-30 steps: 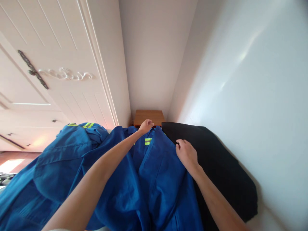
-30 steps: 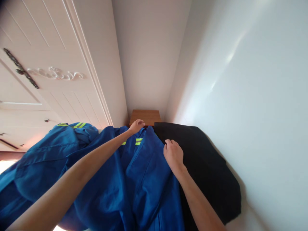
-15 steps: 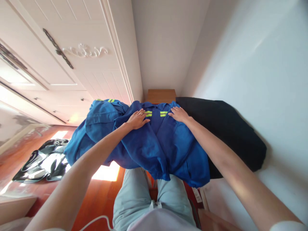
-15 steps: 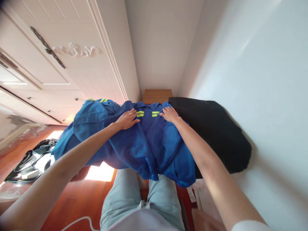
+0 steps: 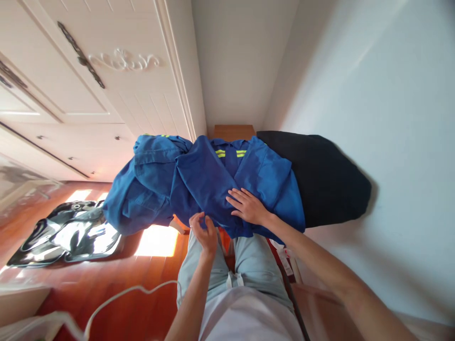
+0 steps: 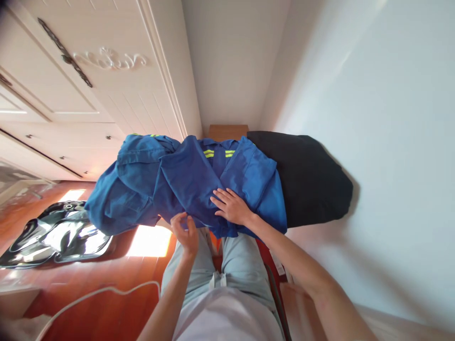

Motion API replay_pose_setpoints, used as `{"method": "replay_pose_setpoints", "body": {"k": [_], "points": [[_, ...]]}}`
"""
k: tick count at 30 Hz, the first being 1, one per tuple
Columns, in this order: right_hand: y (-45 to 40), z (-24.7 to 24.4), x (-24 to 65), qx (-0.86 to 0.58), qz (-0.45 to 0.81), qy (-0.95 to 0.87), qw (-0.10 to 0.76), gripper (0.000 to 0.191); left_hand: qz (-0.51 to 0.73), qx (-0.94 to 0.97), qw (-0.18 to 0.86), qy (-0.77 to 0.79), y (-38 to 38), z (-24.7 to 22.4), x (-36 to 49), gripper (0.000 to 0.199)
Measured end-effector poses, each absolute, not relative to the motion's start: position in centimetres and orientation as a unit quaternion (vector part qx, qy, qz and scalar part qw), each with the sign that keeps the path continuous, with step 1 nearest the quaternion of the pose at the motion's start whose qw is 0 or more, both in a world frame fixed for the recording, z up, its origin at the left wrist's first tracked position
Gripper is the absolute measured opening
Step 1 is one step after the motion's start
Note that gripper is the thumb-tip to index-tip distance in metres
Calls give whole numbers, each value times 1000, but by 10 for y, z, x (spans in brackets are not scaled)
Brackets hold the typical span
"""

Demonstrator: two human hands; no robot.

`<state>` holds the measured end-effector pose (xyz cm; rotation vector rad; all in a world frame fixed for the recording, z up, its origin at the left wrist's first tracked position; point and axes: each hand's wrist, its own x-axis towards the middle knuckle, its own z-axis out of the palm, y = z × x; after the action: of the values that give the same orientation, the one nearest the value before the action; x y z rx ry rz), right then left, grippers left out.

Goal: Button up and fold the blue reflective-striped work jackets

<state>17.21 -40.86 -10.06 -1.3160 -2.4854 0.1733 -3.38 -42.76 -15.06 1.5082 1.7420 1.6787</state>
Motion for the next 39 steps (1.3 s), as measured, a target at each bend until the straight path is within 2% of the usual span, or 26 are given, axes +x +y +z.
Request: {"method": "replay_pose_setpoints", "body": {"k": [2, 5, 8, 12, 18, 23, 26, 32, 36, 39], "points": [[-405, -99, 173, -463, 63, -869, 164, 55, 534, 509, 263, 622, -451, -178, -32, 36], [-410, -94, 170, -470, 57, -862, 180, 53, 482, 474, 469, 569, -457, -201, -24, 58], [-431, -99, 163, -495, 33, -841, 217, 51, 467, 441, 584, 497, -445, -207, -18, 52], [-464, -121, 165, -531, 32, -803, 268, 53, 460, 457, 579, 495, -436, -208, -25, 41], [-505, -147, 169, -592, 74, -718, 359, 55, 448, 503, 507, 539, -452, -211, -37, 46], [-532, -160, 147, -613, 152, -614, 473, 47, 472, 437, 630, 435, -463, -222, -32, 58], [-534, -183, 134, -626, 249, -515, 530, 45, 478, 417, 658, 406, -460, -229, -33, 65], [-527, -225, 118, -686, 425, -282, 519, 67, 480, 441, 649, 392, -457, -234, -41, 48], [-530, -229, 103, -619, 518, -258, 531, 59, 479, 396, 664, 417, -464, -245, -44, 30], [-529, -236, 95, -553, 575, -204, 567, 50, 513, 311, 614, 513, -456, -263, -55, 24]]}}
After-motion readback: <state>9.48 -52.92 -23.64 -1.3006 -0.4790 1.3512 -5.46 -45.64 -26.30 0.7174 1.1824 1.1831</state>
